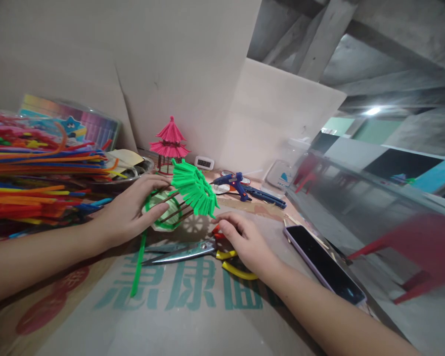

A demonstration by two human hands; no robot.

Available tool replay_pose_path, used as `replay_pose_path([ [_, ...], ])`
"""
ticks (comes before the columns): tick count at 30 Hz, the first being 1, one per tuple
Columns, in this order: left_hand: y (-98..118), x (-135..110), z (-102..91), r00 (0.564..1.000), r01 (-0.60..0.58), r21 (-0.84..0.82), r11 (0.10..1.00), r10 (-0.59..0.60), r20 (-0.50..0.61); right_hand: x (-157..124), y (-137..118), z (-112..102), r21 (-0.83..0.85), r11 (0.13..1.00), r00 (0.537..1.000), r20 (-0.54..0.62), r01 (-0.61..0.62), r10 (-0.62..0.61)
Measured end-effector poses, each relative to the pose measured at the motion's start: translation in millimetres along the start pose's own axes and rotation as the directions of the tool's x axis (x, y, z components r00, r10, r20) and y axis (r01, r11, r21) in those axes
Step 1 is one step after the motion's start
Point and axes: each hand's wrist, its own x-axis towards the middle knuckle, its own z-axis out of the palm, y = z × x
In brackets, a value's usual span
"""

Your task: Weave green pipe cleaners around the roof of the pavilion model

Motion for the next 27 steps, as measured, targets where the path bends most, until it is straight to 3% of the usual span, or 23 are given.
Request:
replay_pose_path([
  [12, 0.2, 0.0, -0.6, 1.000, -0.005, 0.001, 1.000, 0.005, 0.001, 1.6, 2.2, 0.1, 0.005, 0.999, 0.999, 0.010, -0.042, 0.042],
  [21, 0.3, -0.6, -0.5, 1.000, 0.000, 0.018, 1.000, 0.000, 0.005, 2.0, 2.5, 0.4, -0.046, 0.999, 0.999, -0.043, 0.001, -0.003],
  [27, 0.1, -0.1, -0.4, 1.000, -0.003, 0.011, 1.000, 0.003, 0.005, 0.8, 0.8, 0.9, 0.006, 1.000, 0.999, 0.045, -0.009, 0.009],
])
